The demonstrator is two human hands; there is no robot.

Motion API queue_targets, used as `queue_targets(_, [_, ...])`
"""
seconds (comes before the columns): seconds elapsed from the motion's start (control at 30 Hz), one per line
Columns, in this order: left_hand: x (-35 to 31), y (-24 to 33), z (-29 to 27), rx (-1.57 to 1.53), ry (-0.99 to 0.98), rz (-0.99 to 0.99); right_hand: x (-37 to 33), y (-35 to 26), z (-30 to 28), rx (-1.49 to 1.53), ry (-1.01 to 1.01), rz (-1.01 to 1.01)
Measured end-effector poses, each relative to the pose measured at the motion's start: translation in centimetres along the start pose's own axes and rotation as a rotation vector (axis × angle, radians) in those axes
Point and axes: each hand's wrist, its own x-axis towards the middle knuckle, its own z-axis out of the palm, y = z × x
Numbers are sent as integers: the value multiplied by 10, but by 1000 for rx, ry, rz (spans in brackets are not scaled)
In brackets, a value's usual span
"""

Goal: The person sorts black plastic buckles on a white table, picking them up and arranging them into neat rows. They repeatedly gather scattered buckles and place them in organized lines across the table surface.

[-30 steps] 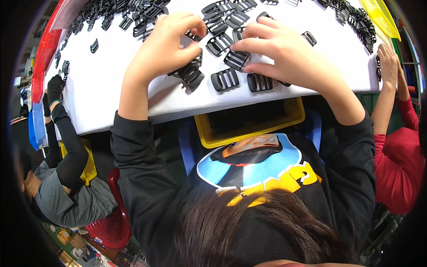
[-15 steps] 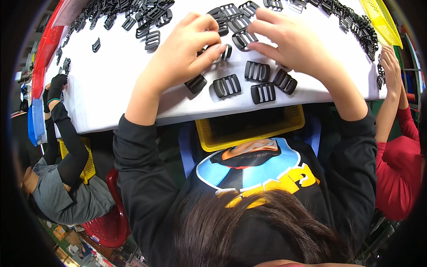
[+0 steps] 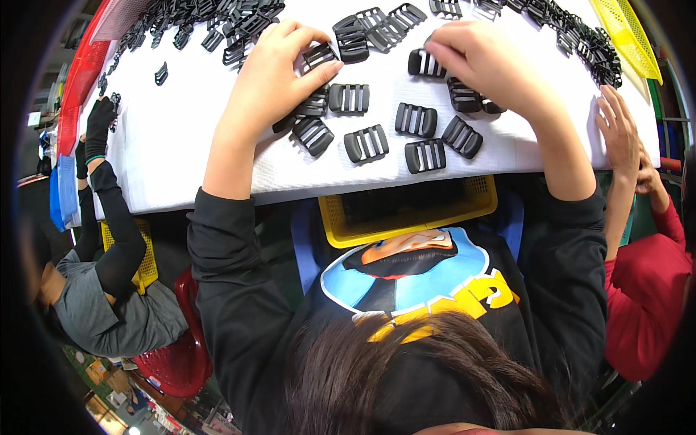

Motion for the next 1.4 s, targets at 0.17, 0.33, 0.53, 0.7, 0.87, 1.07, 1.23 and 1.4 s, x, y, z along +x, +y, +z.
queue_targets(0.17, [0, 4, -4, -124, 73, -32, 11, -6, -9, -80, -87, 501])
queue_targets(0.33, [1, 2, -14, -118, -75, 120, -2, 53, 19, 249, 233, 303])
queue_targets(0.53, [-4, 1, -19, -270, -112, 86, 9, 9, -32, 212, -256, 500])
queue_targets(0.7, [4, 7, -2, 13, -102, 209, 16, 25, 3, 258, 217, 278])
queue_targets(0.87, [2, 6, -2, -32, -148, 289, 25, 27, 16, -136, 107, 49])
queue_targets(1.07, [13, 0, 8, -146, 117, 252, 61, 47, 12, -253, -86, -257])
queue_targets(1.23, [22, 6, 10, -301, 9, 0, 64, 46, 10, -47, -104, -136])
queue_targets(1.4, [17, 7, 11, -181, 83, -13, 52, 43, 18, -58, 84, -27])
